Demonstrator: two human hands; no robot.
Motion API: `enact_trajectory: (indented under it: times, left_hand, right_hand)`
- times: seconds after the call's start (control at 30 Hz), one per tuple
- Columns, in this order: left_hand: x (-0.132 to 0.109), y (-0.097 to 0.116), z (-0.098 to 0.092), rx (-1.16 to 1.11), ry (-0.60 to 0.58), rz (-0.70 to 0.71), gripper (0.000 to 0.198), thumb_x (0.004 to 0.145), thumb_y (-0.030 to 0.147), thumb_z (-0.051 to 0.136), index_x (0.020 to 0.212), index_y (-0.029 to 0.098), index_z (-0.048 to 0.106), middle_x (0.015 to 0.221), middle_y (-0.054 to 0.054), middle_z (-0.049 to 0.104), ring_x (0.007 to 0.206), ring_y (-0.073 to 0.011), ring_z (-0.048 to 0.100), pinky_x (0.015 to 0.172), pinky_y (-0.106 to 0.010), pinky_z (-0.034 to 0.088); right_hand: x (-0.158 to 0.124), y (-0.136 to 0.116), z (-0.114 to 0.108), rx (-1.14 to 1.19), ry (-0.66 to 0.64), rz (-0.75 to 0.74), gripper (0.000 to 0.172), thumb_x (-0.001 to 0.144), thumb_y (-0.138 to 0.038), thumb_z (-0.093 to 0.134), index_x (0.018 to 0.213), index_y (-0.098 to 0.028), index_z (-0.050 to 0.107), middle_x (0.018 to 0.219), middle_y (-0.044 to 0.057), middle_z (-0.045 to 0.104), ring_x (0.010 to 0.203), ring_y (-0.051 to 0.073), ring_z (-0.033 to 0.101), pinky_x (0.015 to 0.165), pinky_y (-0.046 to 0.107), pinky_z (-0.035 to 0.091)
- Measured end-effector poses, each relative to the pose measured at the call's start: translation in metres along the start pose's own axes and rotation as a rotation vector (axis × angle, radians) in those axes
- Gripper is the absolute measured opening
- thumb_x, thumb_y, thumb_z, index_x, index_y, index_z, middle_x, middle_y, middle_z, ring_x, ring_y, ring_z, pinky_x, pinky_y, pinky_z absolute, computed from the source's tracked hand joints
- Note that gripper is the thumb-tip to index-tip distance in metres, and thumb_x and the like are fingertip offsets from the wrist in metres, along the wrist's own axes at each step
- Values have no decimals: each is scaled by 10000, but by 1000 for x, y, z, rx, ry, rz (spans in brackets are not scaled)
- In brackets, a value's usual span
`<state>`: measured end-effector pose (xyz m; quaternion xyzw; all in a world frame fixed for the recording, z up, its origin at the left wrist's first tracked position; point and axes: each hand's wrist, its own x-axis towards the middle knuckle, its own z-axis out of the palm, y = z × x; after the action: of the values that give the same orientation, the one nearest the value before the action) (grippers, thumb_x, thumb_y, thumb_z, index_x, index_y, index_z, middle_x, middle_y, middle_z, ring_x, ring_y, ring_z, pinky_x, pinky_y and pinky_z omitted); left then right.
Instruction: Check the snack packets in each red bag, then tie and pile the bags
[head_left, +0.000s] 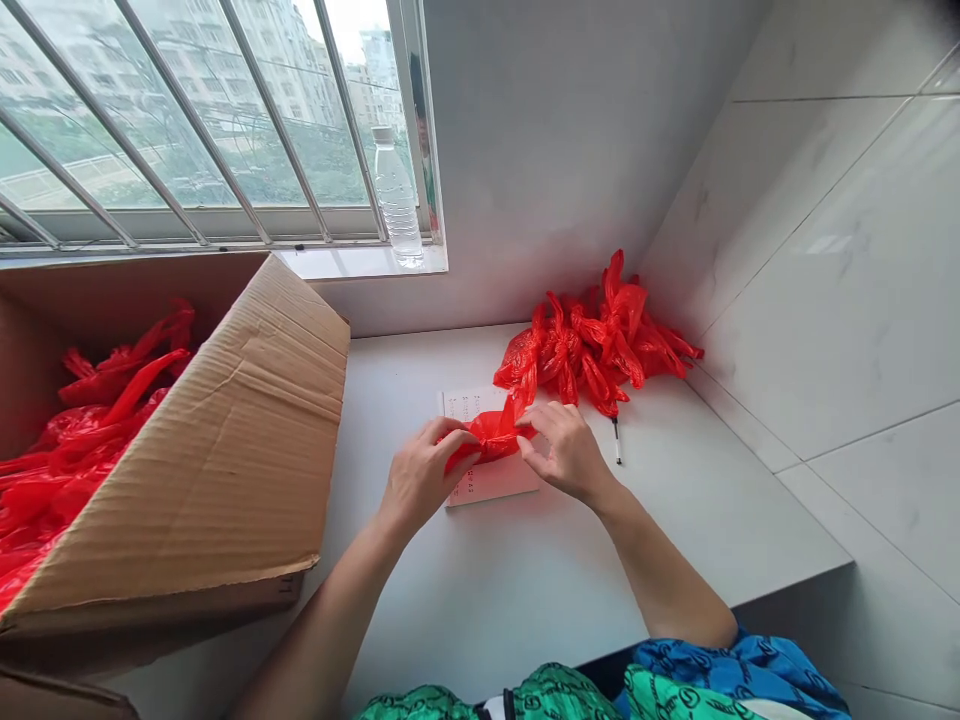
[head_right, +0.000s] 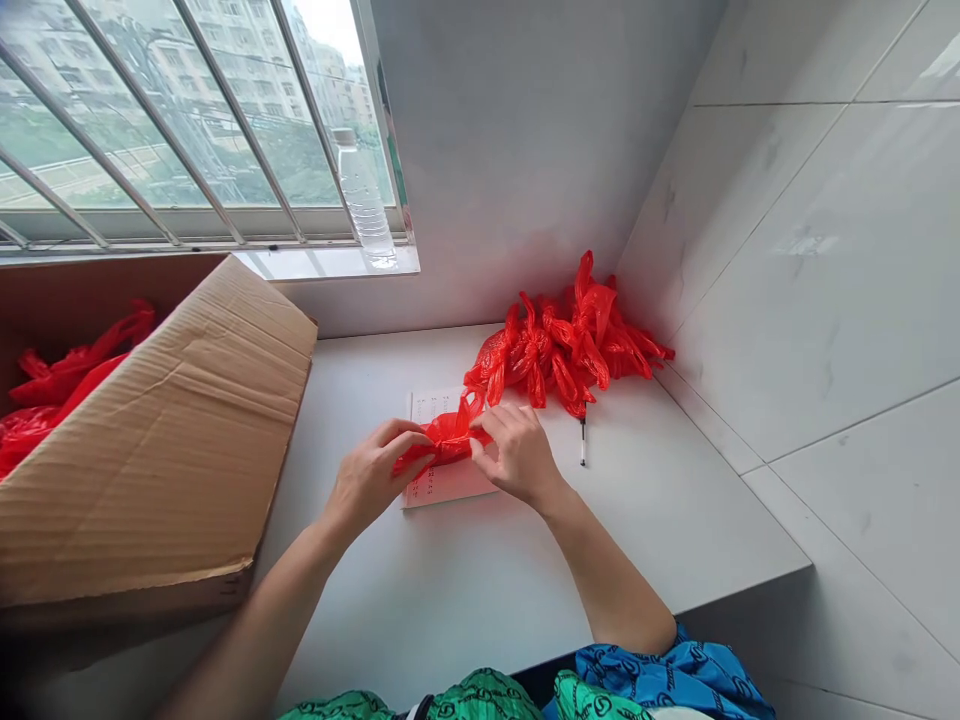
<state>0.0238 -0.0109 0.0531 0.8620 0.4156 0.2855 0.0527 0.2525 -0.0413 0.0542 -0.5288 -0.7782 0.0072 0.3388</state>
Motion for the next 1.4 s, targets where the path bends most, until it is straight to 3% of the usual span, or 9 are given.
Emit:
enact_trajectory:
  times: [0.13, 0.43, 0.6, 0.73, 0.9, 1.03, 1.23, 1.3, 1.4]
  left_hand:
    - [-1, 1, 7, -30, 72, 33, 235, 971, 387, 528, 907, 252, 710, 973, -27, 701, 816, -142, 639, 612, -232, 431]
    - [-2, -18, -5, -327, 336, -250, 228, 955, 388, 554, 886, 211, 679, 1062, -50, 677, 974, -179, 640, 637, -235, 488]
    - [1, -3, -8, -206, 191, -104, 356, 932, 420, 583, 1242, 246, 610, 1144, -70, 680, 1043, -223, 613, 881, -354, 493]
    - [2, 6, -2, -40, 110, 65, 158, 942, 357, 581, 971, 271, 711, 853, -9, 716, 800, -172, 633, 959, -377, 413]
    - [0, -11, -5, -178, 304, -148, 220, 958, 361, 547, 863, 225, 691, 753, 1, 677, 718, -147, 610, 829, -313, 464]
    - [-1, -26, -15, -469, 483, -417, 250, 936, 422, 569, 997, 193, 650, 921, -46, 694, 863, -173, 653, 763, -281, 517]
    - [4, 10, -31, -624, 288, -210, 705, 863, 357, 679, 1482, 285, 349, 1225, -85, 627, 1102, -210, 615, 930, -351, 522]
    - [4, 18, -36, -575, 241, -198, 587, 870, 289, 664, 1420, 274, 458, 1046, -52, 654, 927, -173, 627, 842, -311, 536]
    - [-1, 13, -43, -711, 221, -119, 167, 904, 195, 513, 957, 205, 671, 874, -42, 590, 784, -150, 577, 763, -304, 543]
  right_hand:
    - [-1, -10, 11, 29, -5, 7, 225, 925, -453, 616, 871, -237, 651, 861, 38, 683, 847, 219, 574, 812, 384, 364]
    - [1, 6, -5, 428, 144, 304, 205, 934, -399, 596, 797, -249, 619, 809, 2, 649, 791, 192, 590, 818, 361, 432]
    - [0, -8, -2, 497, 8, 327, 160, 879, -418, 652, 881, -261, 622, 944, 15, 690, 935, 224, 611, 870, 385, 463]
    - [-2, -18, 3, 431, -26, 274, 190, 889, -440, 660, 822, -265, 623, 872, 6, 701, 904, 230, 613, 942, 436, 432]
    - [-1, -3, 1, 471, 206, 409, 273, 907, -495, 616, 780, -254, 601, 815, 10, 675, 842, 217, 600, 835, 381, 469]
    - [0, 12, -7, 552, 406, 503, 294, 896, -517, 608, 815, -237, 567, 819, 24, 628, 810, 204, 601, 801, 361, 493]
    - [0, -2, -7, 654, 295, 402, 347, 819, -447, 708, 1053, -264, 530, 919, 22, 618, 882, 199, 607, 845, 361, 513]
    - [-1, -1, -9, 650, 290, 417, 343, 812, -416, 711, 1061, -269, 527, 879, 11, 610, 804, 187, 596, 756, 341, 520]
    - [-1, 18, -17, 623, 452, 528, 234, 834, -399, 672, 952, -249, 536, 831, 8, 587, 730, 172, 568, 709, 337, 510]
